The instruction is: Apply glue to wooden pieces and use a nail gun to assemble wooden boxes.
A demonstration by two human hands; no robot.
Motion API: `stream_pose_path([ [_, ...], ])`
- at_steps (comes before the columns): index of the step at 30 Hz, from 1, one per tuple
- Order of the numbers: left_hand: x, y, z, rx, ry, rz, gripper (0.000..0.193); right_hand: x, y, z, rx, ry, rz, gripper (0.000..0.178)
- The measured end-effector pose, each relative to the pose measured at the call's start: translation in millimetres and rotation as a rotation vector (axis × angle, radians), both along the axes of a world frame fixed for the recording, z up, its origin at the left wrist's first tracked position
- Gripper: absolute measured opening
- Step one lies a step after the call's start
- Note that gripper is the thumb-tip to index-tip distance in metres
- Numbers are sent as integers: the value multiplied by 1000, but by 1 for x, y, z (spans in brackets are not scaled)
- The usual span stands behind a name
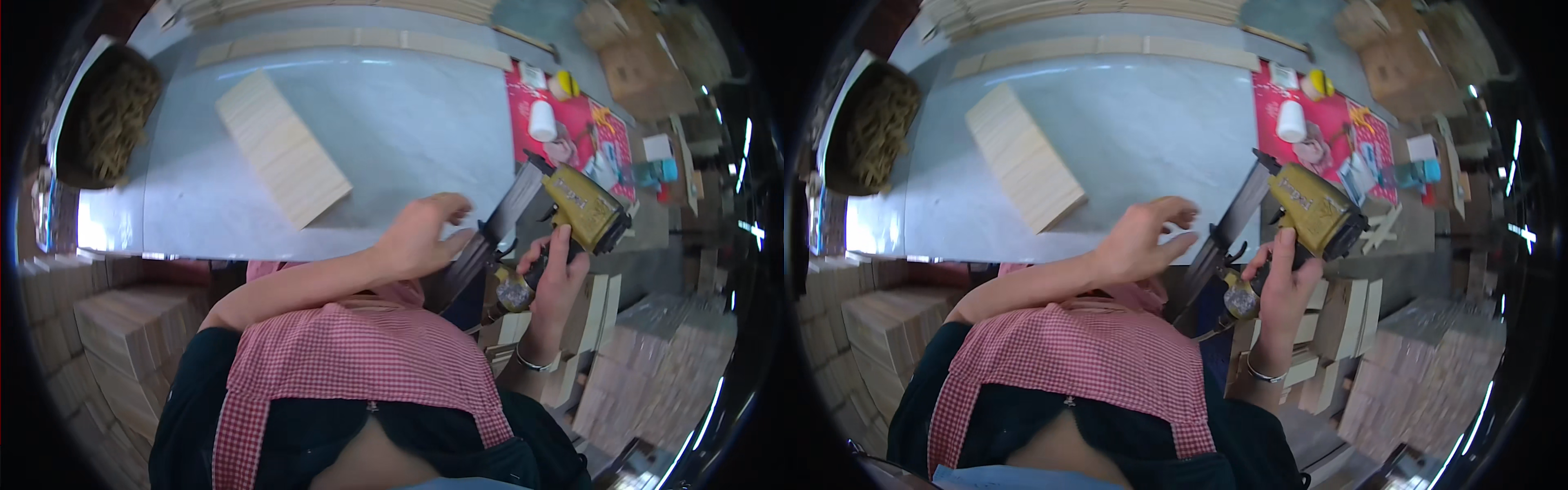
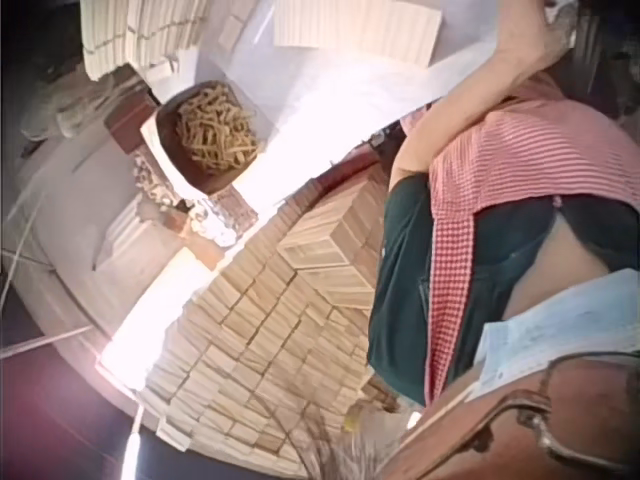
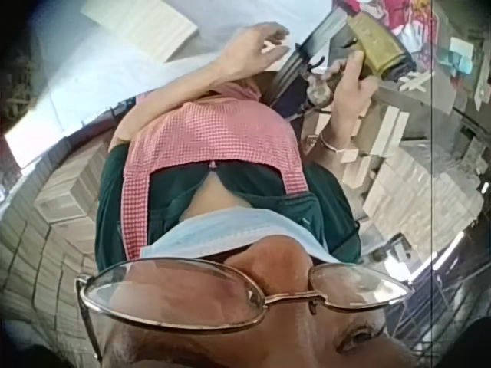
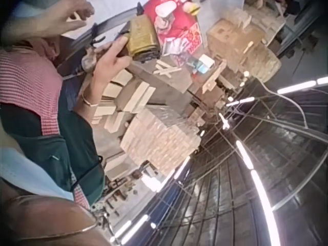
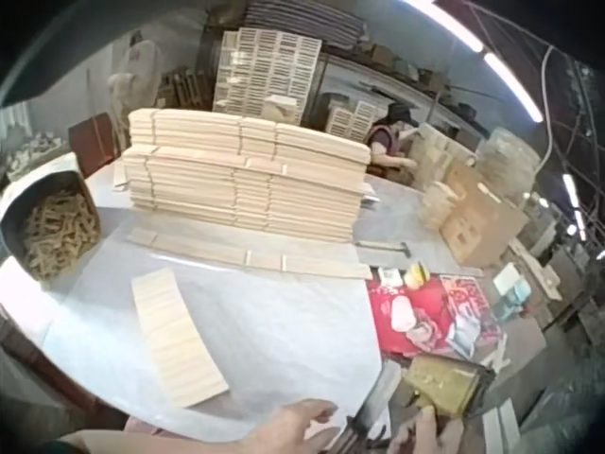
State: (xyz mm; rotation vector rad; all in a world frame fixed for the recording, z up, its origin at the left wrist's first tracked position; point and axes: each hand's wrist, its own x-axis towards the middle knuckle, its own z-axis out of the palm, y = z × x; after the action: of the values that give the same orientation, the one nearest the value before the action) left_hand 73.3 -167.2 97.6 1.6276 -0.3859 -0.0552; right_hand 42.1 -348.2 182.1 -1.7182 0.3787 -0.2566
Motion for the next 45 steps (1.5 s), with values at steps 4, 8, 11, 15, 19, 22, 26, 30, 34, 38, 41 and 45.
stream_pose_path([
  [4, -25, -17, -62, 284, 445, -613, 70, 13, -33, 6, 76, -36, -123, 32],
  [8, -24, -27, -61, 87, 744, -756, 74, 32, -73, -24, 151, -44, -187, 36],
  [11, -18, -34, -44, -87, 1047, -741, 70, 48, -131, -71, 83, 160, -205, 42],
  [15, -8, -41, -40, -236, 1206, -754, 63, 54, -166, -123, 1, 313, -212, 47],
  [19, -2, -44, -33, -344, 1284, -767, 58, 61, -187, -119, -130, 470, -203, 51],
  [22, 4, -40, -22, -383, 1304, -724, 56, 92, -214, -87, -338, 646, -152, 52],
  [26, 7, -47, -15, -303, 1296, -746, 60, 155, -315, -131, -1035, 69, -213, 34],
  [30, 7, -44, -24, -244, 1229, -761, 65, 215, -364, -160, -1168, 114, -162, 24],
  [34, 11, -36, -39, -178, 1129, -803, 69, 245, -387, -175, -1261, 335, -67, 23],
  [38, 12, -35, -48, -131, 1053, -860, 71, 250, -395, -172, -1276, 443, 92, 24],
  [41, 14, -38, -38, -138, 1089, -847, 70, 242, -408, -190, -1228, 438, 23, 22],
  [45, 14, -35, -25, -164, 1143, -817, 69, 233, -391, -181, -1274, 443, -12, 21],
])
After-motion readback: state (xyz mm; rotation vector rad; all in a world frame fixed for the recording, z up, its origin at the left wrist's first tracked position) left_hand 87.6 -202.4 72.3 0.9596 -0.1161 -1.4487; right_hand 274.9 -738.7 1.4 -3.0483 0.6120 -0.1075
